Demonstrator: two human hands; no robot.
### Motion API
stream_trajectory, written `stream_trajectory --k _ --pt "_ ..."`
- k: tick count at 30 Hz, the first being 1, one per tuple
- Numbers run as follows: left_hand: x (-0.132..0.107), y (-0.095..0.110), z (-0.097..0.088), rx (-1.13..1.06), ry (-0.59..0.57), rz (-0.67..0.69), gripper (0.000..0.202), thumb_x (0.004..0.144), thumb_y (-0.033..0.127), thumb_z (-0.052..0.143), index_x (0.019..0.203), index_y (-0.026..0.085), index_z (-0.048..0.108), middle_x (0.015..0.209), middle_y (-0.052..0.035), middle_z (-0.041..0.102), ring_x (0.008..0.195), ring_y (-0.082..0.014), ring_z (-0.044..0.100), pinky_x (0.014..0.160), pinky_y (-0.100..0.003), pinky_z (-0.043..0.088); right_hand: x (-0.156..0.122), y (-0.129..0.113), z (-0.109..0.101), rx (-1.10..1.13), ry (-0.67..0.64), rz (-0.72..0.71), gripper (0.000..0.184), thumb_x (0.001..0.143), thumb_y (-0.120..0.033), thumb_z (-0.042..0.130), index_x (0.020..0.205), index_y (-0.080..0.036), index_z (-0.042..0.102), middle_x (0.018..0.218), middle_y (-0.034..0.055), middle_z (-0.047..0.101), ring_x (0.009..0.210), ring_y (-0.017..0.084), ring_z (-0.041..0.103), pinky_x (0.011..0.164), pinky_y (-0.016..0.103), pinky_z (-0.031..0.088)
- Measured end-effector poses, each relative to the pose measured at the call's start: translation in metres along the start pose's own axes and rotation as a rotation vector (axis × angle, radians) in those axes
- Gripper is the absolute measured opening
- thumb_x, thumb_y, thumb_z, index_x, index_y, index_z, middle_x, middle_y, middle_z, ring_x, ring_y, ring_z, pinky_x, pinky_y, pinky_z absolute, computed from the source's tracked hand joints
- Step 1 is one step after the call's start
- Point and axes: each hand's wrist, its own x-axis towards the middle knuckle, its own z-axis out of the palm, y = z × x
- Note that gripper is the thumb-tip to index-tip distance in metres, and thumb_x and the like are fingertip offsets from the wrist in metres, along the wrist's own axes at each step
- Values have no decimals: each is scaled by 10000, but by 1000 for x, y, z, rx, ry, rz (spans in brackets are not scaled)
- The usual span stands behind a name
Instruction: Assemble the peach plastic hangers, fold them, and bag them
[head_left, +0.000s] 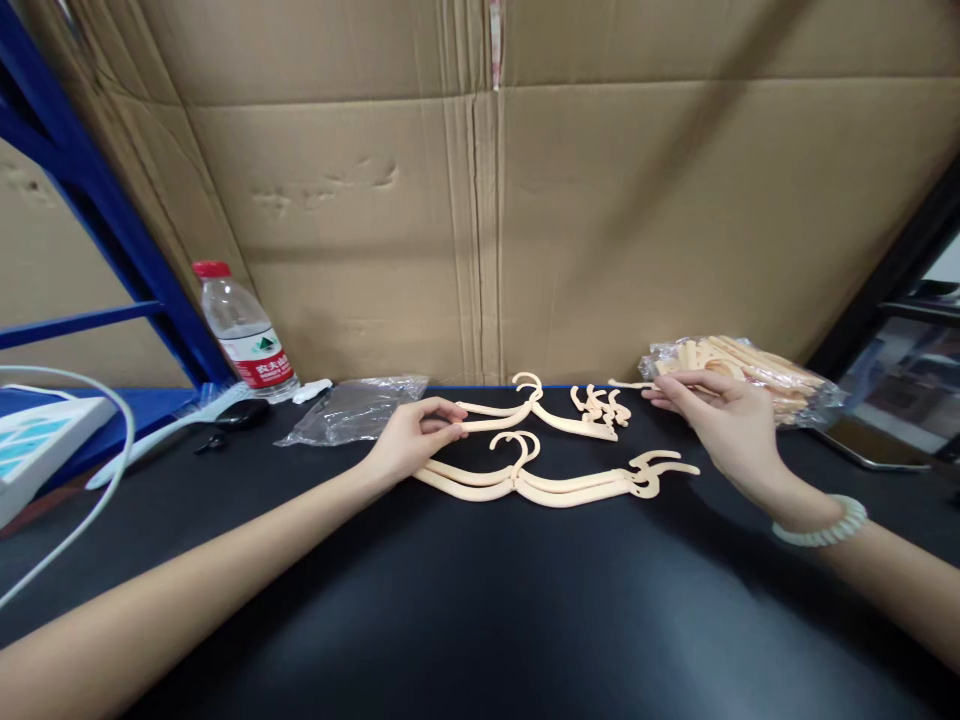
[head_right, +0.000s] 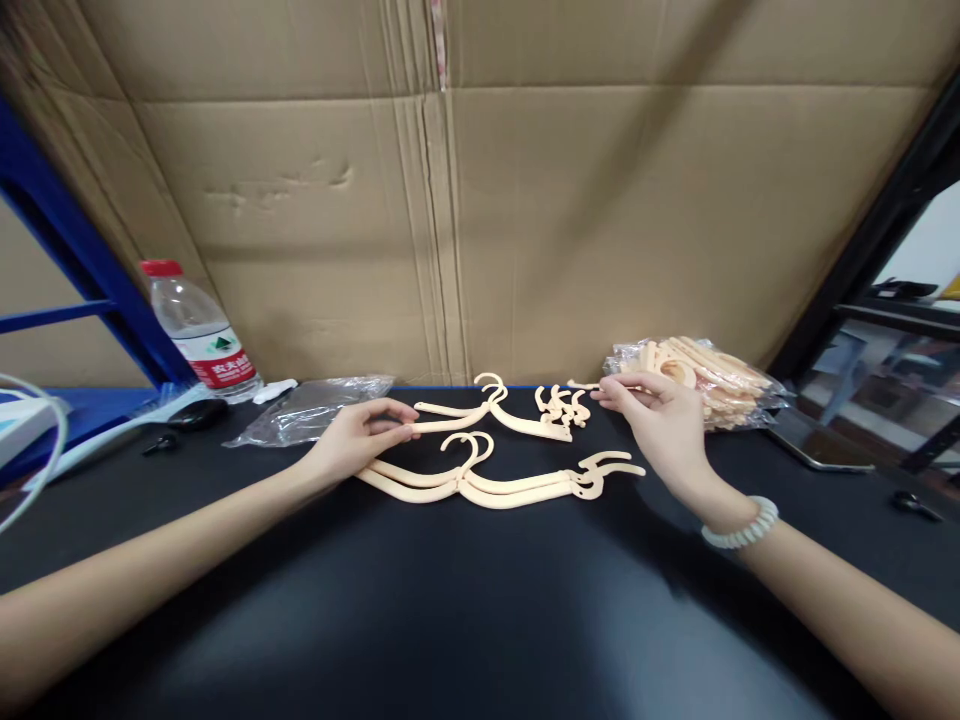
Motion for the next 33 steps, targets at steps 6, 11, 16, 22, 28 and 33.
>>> stream_trajectory --k 6,11,16,22,28,33 --pt "-10 10 0 -145 41 -91 326 649 334 802 897 162 678 849 -67 750 828 -252 730 821 -404 564 -5 9 -5 178 -33 165 400 655 -383 811 977 -193 665 779 24 670 779 221 708 849 422 595" --pt "-14 16 -4 -316 137 -111 367 553 299 858 859 162 708 793 -25 715 771 -217 715 809 -363 561 -9 18 -8 264 -109 282 420 646 -265 783 1044 -237 654 920 32 647 874 225 690 931 413 565" --pt "-20 15 -4 -369 203 -126 331 546 237 844 840 154 718 717 16 647 745 -174 694 770 -295 529 -12 17 -3 369 -204 354 298 692 -284 753 971 -249 655 974 43 649 1011 241 643 1058 437 467" --pt "-22 13 0 -394 282 -98 259 540 169 802 783 157 713 653 33 621 631 -111 616 675 -251 488 -14 15 1 485 -225 423 244 671 -327 807 819 -256 626 888 7 646 1083 230 618 1088 395 435" --pt "-22 12 0 -377 350 -58 231 526 154 796 739 160 708 647 30 627 644 -101 579 665 -226 456 -13 11 -2 466 -363 524 306 650 -372 843 823 -236 631 849 14 670 948 209 650 1022 424 472" --pt "-23 13 1 -380 377 -63 214 508 158 801 698 155 703 636 31 615 655 -103 581 672 -217 463 -14 4 -3 589 -518 650 228 706 -316 822 779 -194 643 900 34 679 993 207 637 958 395 503"
